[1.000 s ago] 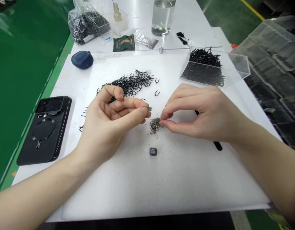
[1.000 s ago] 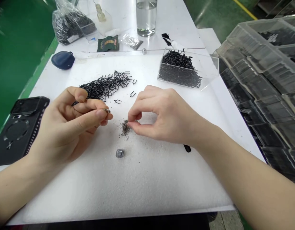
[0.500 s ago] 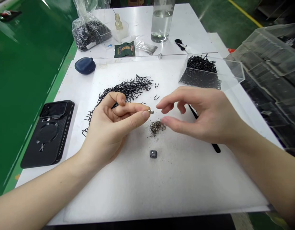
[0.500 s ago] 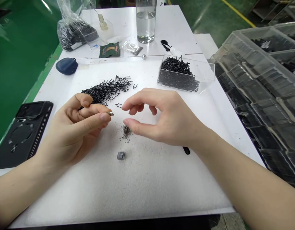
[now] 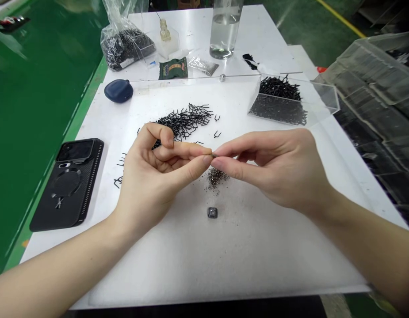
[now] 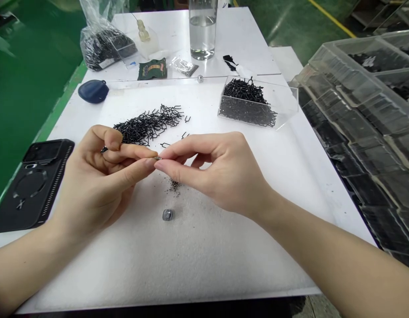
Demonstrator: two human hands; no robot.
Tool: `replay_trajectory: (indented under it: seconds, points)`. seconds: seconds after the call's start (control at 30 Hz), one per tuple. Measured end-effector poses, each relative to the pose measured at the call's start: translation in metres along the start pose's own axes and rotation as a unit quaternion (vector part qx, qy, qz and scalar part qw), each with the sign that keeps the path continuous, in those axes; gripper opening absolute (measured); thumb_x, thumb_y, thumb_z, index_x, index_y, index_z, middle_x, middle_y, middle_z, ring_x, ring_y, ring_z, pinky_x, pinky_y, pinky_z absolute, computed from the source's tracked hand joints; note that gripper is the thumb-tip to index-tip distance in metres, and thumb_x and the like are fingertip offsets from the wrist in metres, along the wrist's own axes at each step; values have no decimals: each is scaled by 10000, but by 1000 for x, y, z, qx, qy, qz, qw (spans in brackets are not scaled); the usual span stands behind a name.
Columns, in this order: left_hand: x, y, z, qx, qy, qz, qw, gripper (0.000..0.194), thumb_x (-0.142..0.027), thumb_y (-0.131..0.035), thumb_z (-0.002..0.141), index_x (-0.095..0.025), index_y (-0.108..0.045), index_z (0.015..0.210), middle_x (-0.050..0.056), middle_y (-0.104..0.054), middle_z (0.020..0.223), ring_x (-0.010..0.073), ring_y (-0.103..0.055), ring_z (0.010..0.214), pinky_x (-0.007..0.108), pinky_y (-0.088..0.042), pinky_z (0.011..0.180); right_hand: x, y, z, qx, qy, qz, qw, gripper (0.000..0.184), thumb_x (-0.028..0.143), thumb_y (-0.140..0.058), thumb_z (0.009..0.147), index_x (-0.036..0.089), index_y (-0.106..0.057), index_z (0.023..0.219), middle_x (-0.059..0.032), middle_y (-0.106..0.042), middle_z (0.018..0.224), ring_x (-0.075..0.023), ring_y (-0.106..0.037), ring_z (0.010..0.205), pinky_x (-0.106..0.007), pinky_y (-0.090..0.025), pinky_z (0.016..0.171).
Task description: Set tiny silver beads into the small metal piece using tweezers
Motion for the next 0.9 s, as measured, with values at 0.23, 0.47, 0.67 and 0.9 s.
replay_trajectory:
  seconds: [0.23,0.47,0.67,0.9]
  points:
    - [-10,-6,-3,0,-86,70,994,474,-62,-964,864,-308,-583,1003,-63,-906,947,170,-889,922,276,-731,825,1,2,0,7,-8,10,1000,117,163,-918,911,275,-900,884,36,-868,855,-132,-775,698,-239,-622,531]
    - [-15,-11,-15,-9,-141,163,976,468,-29,-910,935,-308,-543,1019,-74,-851,921,199,-897,1034,302,-766,905,0,3,0,16,4,-33,999,105,183,-880,950,268,-898,891,16,-877,912,-151,-796,775,-251,-636,568]
    - [-13,-8,-10,16,-196,175,965,528,26,-896,859,-306,-505,987,-120,-756,859,166,-894,924,254,-768,819,2,0,-1,12,24,-46,999,128,135,-861,945,244,-878,879,15,-867,887,-150,-790,752,-253,-644,561]
    - [-10,-4,-5,23,-167,153,974,517,28,-901,844,-285,-519,999,-105,-838,875,127,-885,892,215,-767,816,9,-1,-2,8,61,-113,992,143,113,-832,982,222,-860,893,24,-870,900,-135,-783,762,-245,-657,582]
Point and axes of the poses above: each hand's wrist, its own z-axis towards the middle knuckle, its own y-axis out of the back of the hand, x = y × z, the point moved 4 cm from there along z, towards the middle knuckle
